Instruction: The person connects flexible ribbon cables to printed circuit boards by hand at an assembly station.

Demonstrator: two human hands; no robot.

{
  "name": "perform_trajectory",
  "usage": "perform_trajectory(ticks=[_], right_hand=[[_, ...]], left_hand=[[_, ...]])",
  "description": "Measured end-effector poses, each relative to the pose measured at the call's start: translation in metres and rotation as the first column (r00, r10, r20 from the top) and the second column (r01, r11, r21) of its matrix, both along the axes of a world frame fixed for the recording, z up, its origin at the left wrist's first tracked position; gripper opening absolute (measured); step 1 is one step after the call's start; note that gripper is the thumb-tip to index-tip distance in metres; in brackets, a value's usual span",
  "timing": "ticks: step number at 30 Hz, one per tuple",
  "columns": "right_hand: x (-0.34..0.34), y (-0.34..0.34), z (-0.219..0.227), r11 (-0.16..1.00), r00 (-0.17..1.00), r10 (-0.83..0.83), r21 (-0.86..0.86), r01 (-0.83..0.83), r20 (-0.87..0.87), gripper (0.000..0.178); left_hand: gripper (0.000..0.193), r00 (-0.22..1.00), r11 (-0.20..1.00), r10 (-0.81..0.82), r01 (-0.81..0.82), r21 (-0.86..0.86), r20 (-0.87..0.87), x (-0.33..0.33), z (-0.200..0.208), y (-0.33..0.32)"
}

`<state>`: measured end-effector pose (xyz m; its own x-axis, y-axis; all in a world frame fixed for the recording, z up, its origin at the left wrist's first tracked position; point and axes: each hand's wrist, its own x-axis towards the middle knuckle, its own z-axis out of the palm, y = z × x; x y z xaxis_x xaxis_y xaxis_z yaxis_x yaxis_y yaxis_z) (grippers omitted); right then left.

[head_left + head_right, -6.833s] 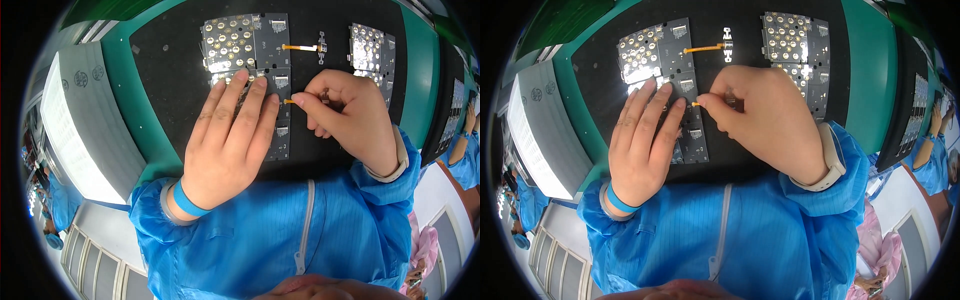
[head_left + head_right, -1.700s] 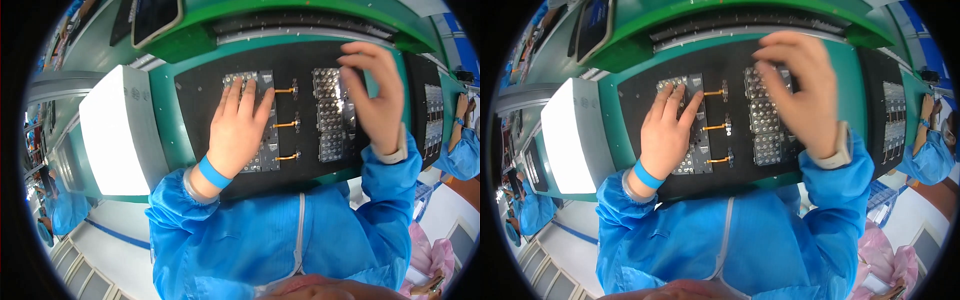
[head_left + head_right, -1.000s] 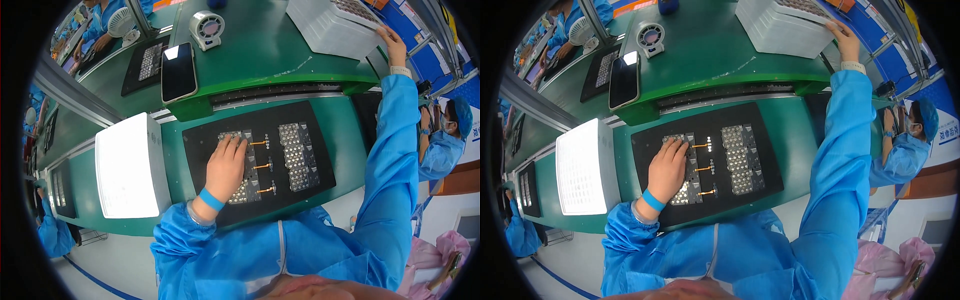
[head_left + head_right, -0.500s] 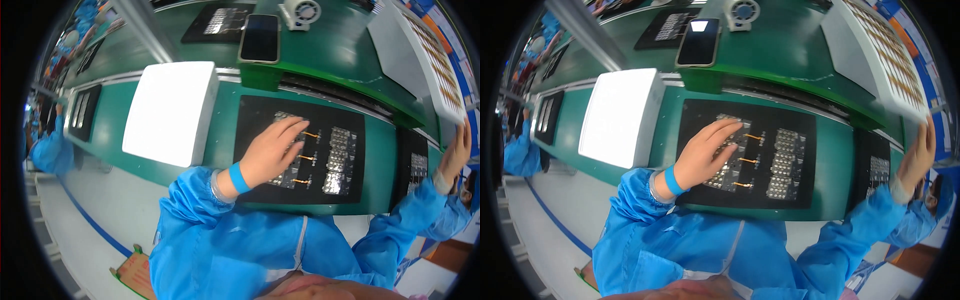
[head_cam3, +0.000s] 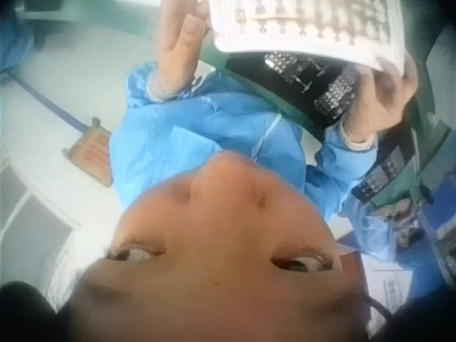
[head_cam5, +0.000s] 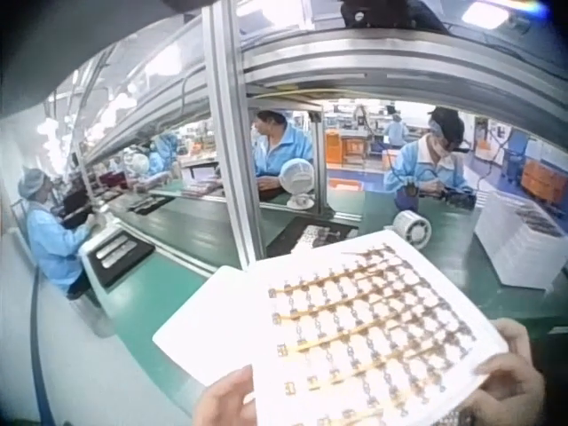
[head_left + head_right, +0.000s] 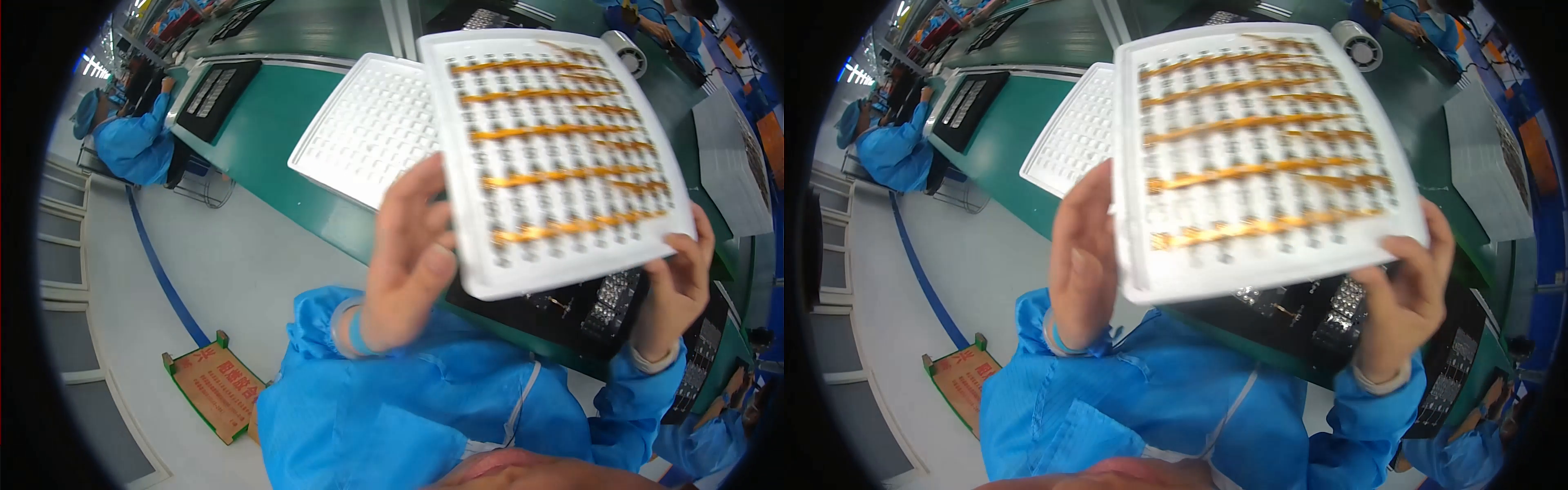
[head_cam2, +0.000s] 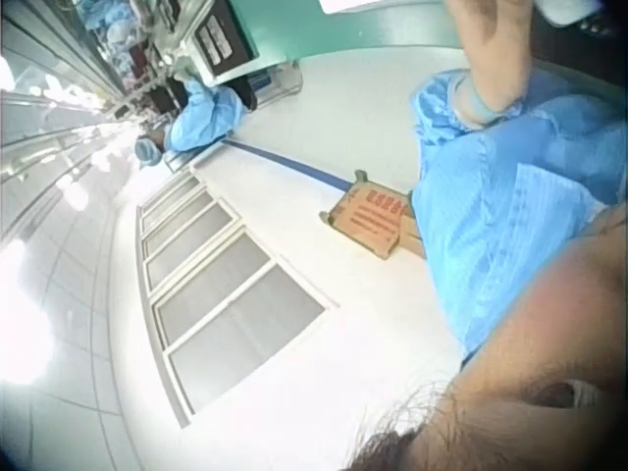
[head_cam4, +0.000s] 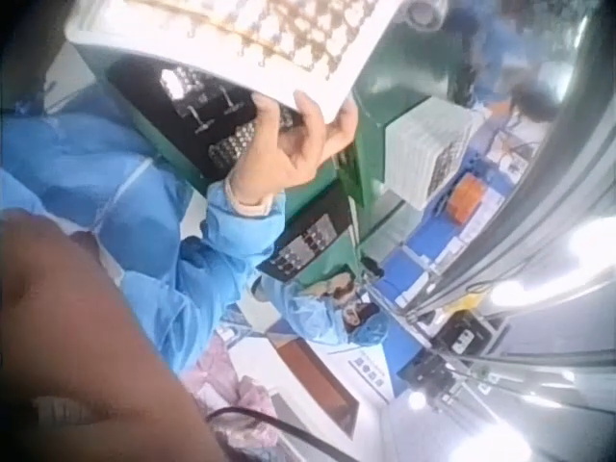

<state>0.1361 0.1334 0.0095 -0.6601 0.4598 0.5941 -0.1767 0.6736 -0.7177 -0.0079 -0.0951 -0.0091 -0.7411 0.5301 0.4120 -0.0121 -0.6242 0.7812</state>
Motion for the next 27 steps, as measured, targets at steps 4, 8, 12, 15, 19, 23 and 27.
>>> perform_trajectory(ticks=[4, 8, 12, 15, 19, 23, 27], right_hand=[[-0.044, -0.048, -0.025, 0.978, 0.982, 0.188, -0.098, -0.186, 0.005, 0.03], [-0.07, -0.085, -0.041, 0.901, 0.901, 0.428, -0.112, -0.42, 0.065, 0.037], [-0.091, -0.113, -0.063, 0.826, 0.829, 0.555, -0.172, -0.537, 0.075, 0.047], [-0.096, -0.121, -0.071, 0.815, 0.814, 0.569, -0.209, -0.54, 0.116, 0.048], [-0.097, -0.123, -0.075, 0.794, 0.783, 0.602, -0.221, -0.567, 0.156, 0.048], [-0.094, -0.124, -0.077, 0.762, 0.739, 0.646, -0.219, -0.61, 0.19, 0.048], [-0.092, -0.127, -0.076, 0.755, 0.724, 0.655, -0.216, -0.619, 0.214, 0.047]], left_hand=[[0.056, 0.939, 0.863, 0.343, -0.314, -0.397, 0.001, -0.03, -0.001, -0.043], [0.048, 0.907, 0.808, 0.419, -0.386, -0.445, -0.026, -0.102, -0.022, -0.086], [0.046, 0.876, 0.713, 0.459, -0.464, -0.526, -0.151, -0.148, -0.033, -0.106], [0.046, 0.892, 0.697, 0.428, -0.427, -0.575, -0.144, -0.17, -0.042, -0.118], [0.047, 0.913, 0.701, 0.39, -0.379, -0.605, -0.12, -0.184, -0.053, -0.122], [0.048, 0.928, 0.693, 0.345, -0.352, -0.629, -0.139, -0.188, -0.056, -0.123], [0.047, 0.923, 0.678, 0.361, -0.357, -0.643, -0.132, -0.191, -0.062, -0.125]])
